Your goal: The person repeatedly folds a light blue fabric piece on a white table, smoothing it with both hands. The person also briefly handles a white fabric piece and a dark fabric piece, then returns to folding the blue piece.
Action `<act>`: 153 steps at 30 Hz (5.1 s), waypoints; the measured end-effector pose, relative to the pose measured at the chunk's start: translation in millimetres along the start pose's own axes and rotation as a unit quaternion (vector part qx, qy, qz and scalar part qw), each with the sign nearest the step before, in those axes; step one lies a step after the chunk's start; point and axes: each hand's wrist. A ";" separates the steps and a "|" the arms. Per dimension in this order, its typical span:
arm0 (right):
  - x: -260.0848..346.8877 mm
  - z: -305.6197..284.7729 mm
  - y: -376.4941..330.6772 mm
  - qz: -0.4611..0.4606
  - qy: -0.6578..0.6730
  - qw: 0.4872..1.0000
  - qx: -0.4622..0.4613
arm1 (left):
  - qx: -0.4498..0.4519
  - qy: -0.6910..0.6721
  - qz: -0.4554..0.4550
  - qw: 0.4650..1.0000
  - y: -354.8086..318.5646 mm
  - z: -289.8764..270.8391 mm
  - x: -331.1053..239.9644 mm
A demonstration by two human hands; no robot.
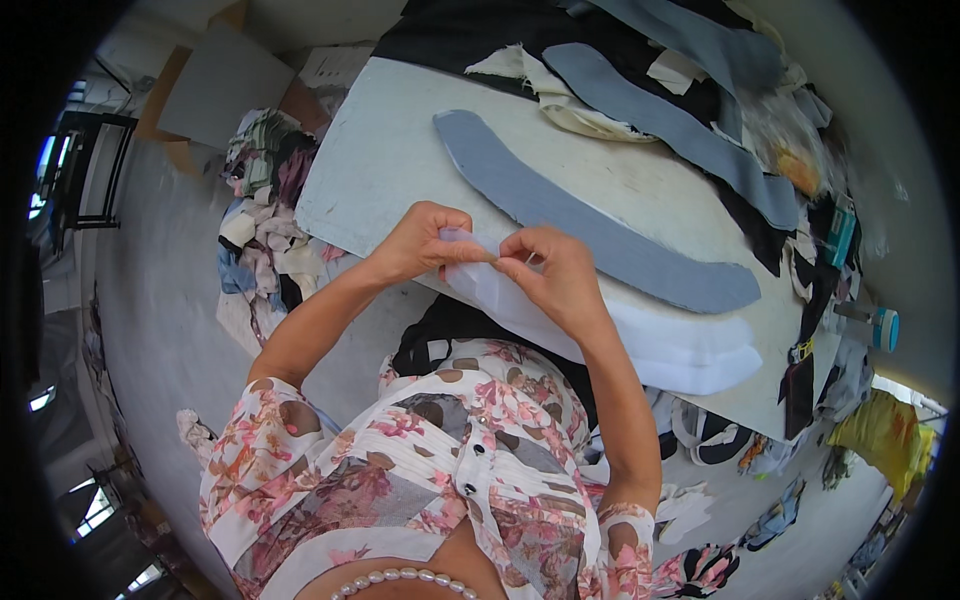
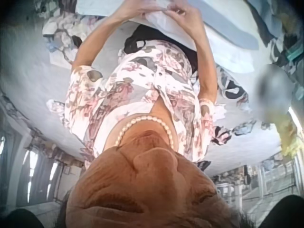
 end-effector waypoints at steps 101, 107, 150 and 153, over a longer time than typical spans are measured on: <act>-2.5 -103.0 -5.2 0.114 -0.061 0.991 -0.040 | -0.302 0.289 0.084 0.905 64.5 -27.5 8.2; -9.0 -102.6 -4.2 0.107 -0.012 0.993 -0.049 | -0.270 0.103 0.098 0.952 58.5 -39.5 10.2; -16.7 -85.4 7.4 0.177 0.037 0.983 0.007 | -0.206 0.513 0.227 0.802 102.4 -1.2 17.8; -12.1 -82.9 7.7 0.117 -0.127 0.985 -0.025 | -0.185 0.508 0.230 0.809 101.1 -6.9 16.3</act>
Point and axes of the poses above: each hand's wrist, its own y-axis towards the middle knuckle, its own z-axis out of the palm, x = y × z, and after that the axes turned 12 degrees about -x, right-handed
